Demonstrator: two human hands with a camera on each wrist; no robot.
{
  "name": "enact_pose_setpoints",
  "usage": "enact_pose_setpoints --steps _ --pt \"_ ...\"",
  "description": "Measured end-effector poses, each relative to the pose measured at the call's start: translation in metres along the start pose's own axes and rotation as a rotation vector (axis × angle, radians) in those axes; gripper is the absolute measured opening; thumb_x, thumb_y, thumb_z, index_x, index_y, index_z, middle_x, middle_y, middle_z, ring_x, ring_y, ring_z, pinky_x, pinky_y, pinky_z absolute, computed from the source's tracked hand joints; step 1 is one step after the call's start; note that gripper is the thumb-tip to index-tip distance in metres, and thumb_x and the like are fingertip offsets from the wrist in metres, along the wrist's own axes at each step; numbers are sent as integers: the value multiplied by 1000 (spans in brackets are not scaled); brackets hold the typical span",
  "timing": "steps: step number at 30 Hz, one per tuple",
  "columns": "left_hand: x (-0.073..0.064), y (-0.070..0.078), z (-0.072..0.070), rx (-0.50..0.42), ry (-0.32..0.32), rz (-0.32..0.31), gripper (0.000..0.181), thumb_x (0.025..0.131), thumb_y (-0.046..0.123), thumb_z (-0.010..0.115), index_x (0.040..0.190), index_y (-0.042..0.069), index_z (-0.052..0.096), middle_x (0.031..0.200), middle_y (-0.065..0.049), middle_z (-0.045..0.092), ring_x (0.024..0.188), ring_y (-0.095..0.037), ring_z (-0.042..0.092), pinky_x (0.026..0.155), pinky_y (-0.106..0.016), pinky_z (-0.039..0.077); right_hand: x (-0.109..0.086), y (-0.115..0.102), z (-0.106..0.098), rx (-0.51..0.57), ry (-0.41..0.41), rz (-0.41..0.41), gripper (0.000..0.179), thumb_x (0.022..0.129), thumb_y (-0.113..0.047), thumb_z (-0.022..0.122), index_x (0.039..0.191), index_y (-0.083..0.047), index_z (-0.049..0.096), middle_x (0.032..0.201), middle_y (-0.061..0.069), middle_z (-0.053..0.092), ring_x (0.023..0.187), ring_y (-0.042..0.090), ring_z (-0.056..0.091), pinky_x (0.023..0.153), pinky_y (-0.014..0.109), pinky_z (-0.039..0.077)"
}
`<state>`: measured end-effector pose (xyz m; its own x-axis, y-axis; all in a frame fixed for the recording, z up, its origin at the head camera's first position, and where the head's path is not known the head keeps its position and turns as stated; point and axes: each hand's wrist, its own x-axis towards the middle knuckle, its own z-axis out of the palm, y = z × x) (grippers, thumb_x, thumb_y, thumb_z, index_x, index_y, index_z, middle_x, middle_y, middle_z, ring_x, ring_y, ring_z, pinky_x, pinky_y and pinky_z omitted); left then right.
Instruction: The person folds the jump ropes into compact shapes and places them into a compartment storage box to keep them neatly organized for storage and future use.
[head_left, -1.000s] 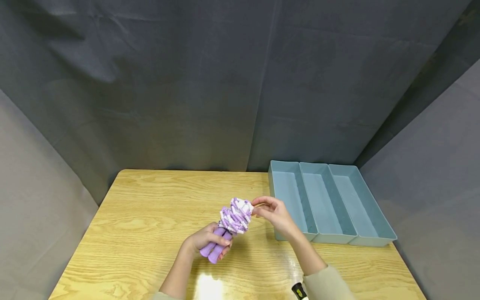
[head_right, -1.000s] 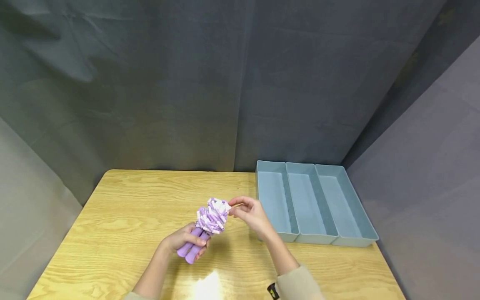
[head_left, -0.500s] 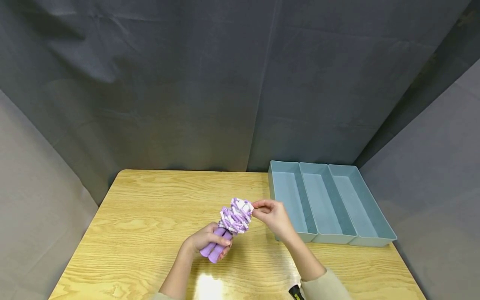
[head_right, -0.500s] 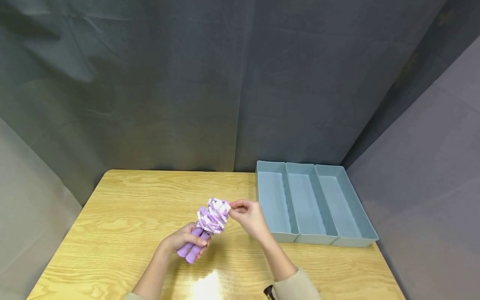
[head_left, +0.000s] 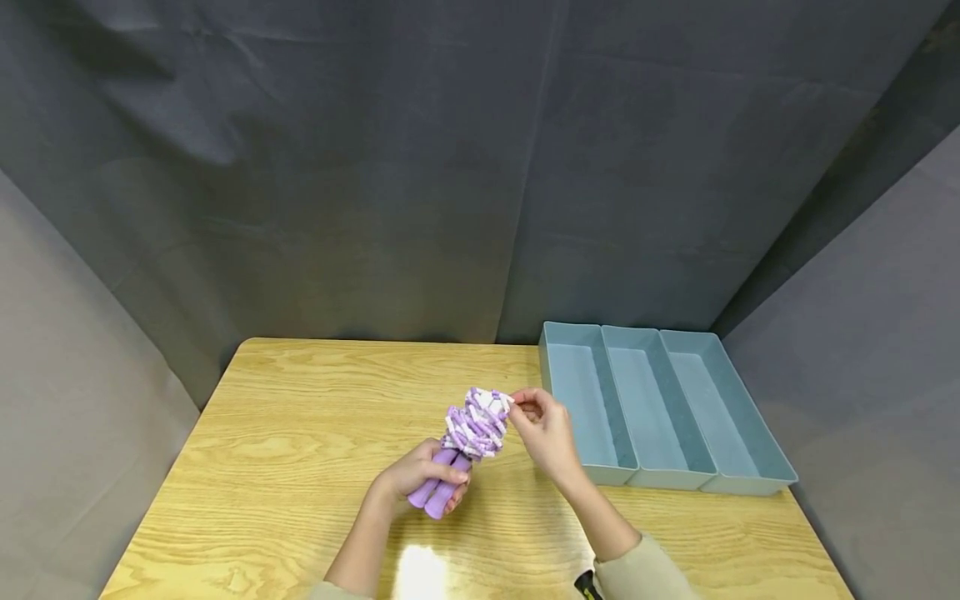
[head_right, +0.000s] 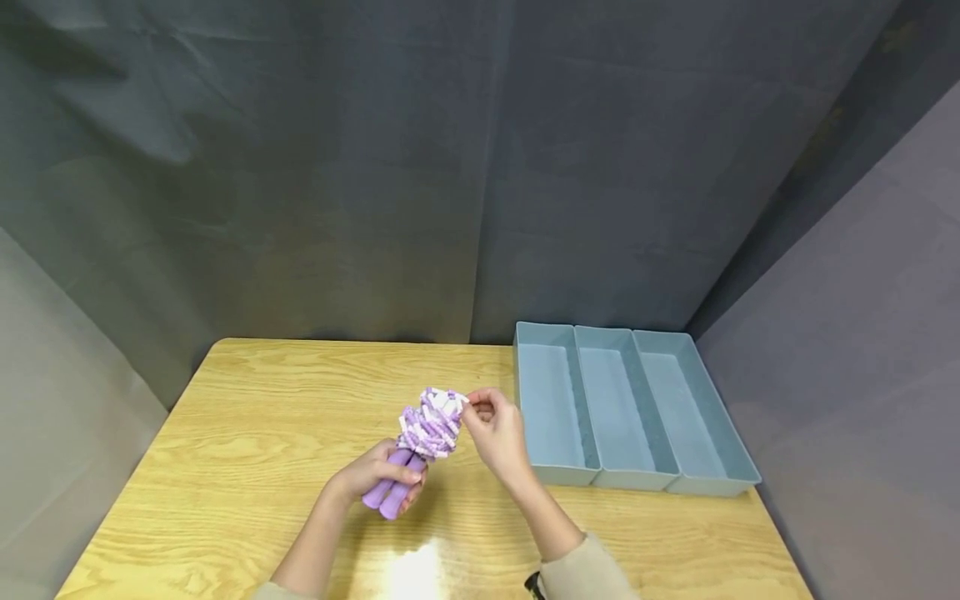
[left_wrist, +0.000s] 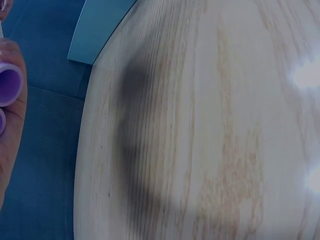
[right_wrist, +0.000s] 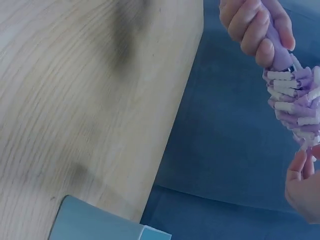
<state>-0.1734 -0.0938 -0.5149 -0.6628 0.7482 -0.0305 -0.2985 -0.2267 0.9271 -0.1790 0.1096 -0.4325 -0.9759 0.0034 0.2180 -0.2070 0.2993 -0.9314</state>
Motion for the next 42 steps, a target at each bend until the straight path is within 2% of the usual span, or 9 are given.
enact_pose_setpoints --steps 5,7,9,15,19,24,31,37,42 --pt "-1 1 1 19 25 -20 4 81 6 58 77 4 56 62 -5 58 50 -13 56 49 -25 51 3 2 -2 -2 -26 4 12 83 1 59 92 9 62 85 17 64 72 14 60 61 15 50" --pt "-1 2 1 23 36 -32 5 80 7 59 77 4 56 62 -5 58 50 -13 56 49 -26 51 7 13 -1 18 -37 3 13 84 -1 61 93 6 65 87 15 66 72 14 61 62 17 51" --pt "-1 2 1 27 39 -33 5 80 7 59 77 4 56 62 -5 58 50 -13 56 49 -26 51 7 16 -1 26 -42 -22 13 84 -2 62 94 5 67 90 15 66 72 13 62 62 19 52" --pt "2 -2 1 20 40 -22 6 81 6 59 79 3 55 62 -5 59 51 -13 57 49 -25 52 5 16 -2 -17 25 -126 9 81 0 64 89 3 69 86 14 67 71 12 61 61 19 52" --pt "3 -4 1 17 56 -35 6 81 7 60 79 3 56 62 -5 59 51 -14 57 49 -25 52 5 13 -2 -59 34 -141 7 80 4 62 84 2 67 79 12 66 66 12 59 56 19 51" --pt "1 -5 0 23 43 -23 5 81 5 58 78 2 55 62 -5 59 51 -14 57 50 -26 52 5 12 -2 -5 -41 -80 6 81 6 56 84 5 61 75 12 64 63 11 60 56 20 53" --pt "0 -8 -1 10 10 16 4 82 3 56 78 4 55 62 -4 59 51 -13 57 50 -25 52 8 11 -4 102 -130 37 8 82 9 51 86 8 57 72 14 61 60 14 61 59 29 56" --pt "1 -12 -4 -1 -23 43 8 83 -3 50 79 2 54 63 -4 59 52 -13 57 50 -25 52 9 10 -6 185 -192 123 10 84 9 45 90 9 53 75 16 61 65 19 63 64 36 56" --pt "0 -16 -5 -13 -14 36 8 83 -2 50 79 2 55 64 -4 60 53 -13 58 50 -25 52 9 11 -8 244 -218 201 12 86 7 40 93 9 50 77 16 61 68 20 62 68 39 56"
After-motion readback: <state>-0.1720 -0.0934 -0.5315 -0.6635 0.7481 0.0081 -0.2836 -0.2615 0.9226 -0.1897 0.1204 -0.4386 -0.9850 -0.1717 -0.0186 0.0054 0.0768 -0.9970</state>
